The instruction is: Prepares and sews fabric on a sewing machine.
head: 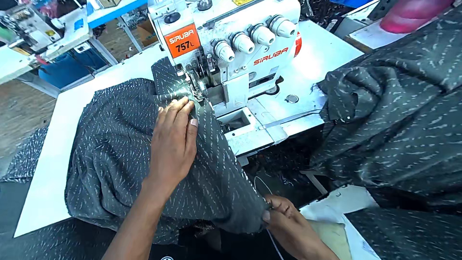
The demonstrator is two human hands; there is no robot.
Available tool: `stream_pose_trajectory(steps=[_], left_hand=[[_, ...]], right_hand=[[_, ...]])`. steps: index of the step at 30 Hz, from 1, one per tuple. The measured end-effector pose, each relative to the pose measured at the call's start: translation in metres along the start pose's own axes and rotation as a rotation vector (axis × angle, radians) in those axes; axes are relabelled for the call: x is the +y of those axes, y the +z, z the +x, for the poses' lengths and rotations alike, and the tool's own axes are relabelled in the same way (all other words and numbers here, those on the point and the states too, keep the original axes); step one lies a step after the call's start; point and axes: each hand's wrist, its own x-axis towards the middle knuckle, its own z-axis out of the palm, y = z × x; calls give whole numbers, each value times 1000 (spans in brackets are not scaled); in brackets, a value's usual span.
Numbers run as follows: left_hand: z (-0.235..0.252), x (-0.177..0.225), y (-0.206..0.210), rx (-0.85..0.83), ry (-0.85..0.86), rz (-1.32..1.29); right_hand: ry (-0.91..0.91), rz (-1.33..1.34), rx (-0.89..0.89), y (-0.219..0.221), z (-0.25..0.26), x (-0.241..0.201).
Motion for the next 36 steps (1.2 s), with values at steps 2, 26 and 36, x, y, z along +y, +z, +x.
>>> stream_pose_trajectory(steps=[2, 26, 36], left_hand=[[12, -9, 2, -30, 8, 14], [183, -128, 4, -48, 49, 43], [-109, -102, -48, -168, -514, 76]], right_hand=[[-1, 38, -10, 6, 11, -4], [-122, -90, 153, 89, 172, -45], [-80, -428, 190, 77, 180, -62]])
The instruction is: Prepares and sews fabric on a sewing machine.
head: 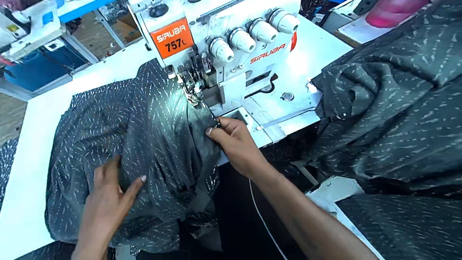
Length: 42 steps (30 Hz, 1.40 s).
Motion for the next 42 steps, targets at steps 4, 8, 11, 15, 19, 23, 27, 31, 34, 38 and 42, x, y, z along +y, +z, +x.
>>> stream_pose_trajectory(steps=[4, 8, 11, 15, 19, 23, 27, 31, 34, 38, 42], left_hand=[[8, -15, 5, 148, 0, -65], [62, 6, -67, 385, -87, -347], [116, 22, -107, 489, 106, -147], [96, 102, -87, 423, 427, 4], [51, 155, 6, 212, 599, -325], [62, 145, 24, 194, 625, -291], [88, 134, 11, 67, 729, -312], [125, 123, 5, -13, 922, -362], [108, 132, -2, 42, 904, -236], [64, 144, 13, 121, 692, -276], [76, 137, 14, 82, 735, -282]], right_hand=[[28, 146, -69, 1, -2, -5], [27, 206, -62, 3, -7, -6], [17, 238, -71, 6, -9, -8], [26, 274, -67, 8, -16, -9], [17, 271, -63, 7, -19, -11], [7, 255, -46, 12, -20, -13], [27, 247, 90, 26, -7, -13], [44, 254, 247, 42, 4, -16], [55, 282, 285, 47, 4, -15], [42, 292, 278, 45, 4, -14], [24, 248, 268, 44, 6, -15]])
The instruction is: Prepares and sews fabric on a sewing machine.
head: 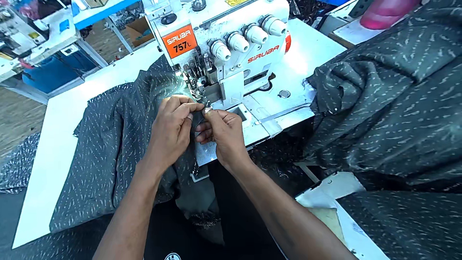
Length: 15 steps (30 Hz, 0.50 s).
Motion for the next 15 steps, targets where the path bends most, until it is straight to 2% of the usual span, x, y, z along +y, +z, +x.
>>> stream_pose_trajectory(steps=[6, 9, 10, 12, 14, 15], left_hand=[[3, -8, -6, -64, 56, -4], [5, -7, -8, -78, 59, -12], [4, -7, -8, -76, 60, -13], [3, -9, -8, -78, 65, -13], [3, -10, -9, -79, 70, -18], [3, -11, -9, -81, 70, -24]], right_hand=[[-8, -34, -73, -7, 2, 2], [-60, -133, -70, -10, 3, 2], [-132, -205, -41, -12, 1, 2], [-420, -393, 26, -20, -2, 6], [-682, -533, 11, -31, 3, 7], [-749, -600, -15, -34, 6, 6]])
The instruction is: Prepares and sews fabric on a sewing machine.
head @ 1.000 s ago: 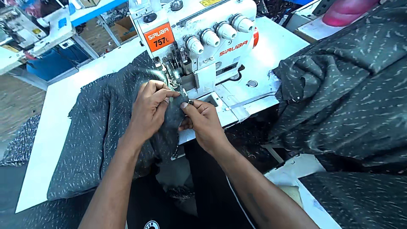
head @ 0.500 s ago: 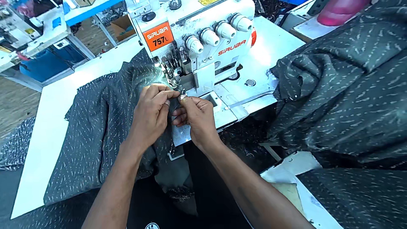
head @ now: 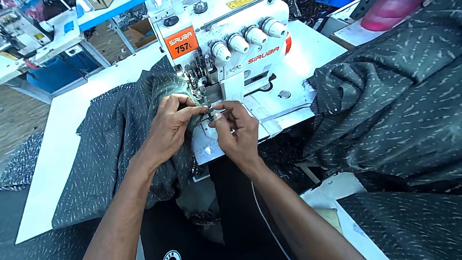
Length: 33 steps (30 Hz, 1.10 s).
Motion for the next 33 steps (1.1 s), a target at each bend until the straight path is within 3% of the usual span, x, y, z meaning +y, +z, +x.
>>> stream_pose_trajectory(steps=[3, 12, 16, 18, 21, 23, 27, 33], left_hand=[[-1, -1, 0, -3, -1, -7], [16, -39, -4, 47, -3, -83], [-4, -5, 7, 33, -10, 356], [-12, 10, 12, 51, -14, 442], [-23, 34, 11, 74, -42, 290], [-32, 53, 13, 99, -132, 123], [-19, 69, 19, 87, -199, -191], [2, 59, 7, -80, -265, -723]], right_hand=[[-46, -92, -89, -4, 7, 5], [64, -87, -123, -26, -29, -13], [-89, -288, -127, -34, -40, -11], [-120, -473, -202, -27, -26, -16], [-135, -732, -405, -6, 8, -22], [-171, -766, -425, -3, 20, -17], [-95, -436, -221, -14, 29, 1], [-74, -187, 102, 12, 30, 25]])
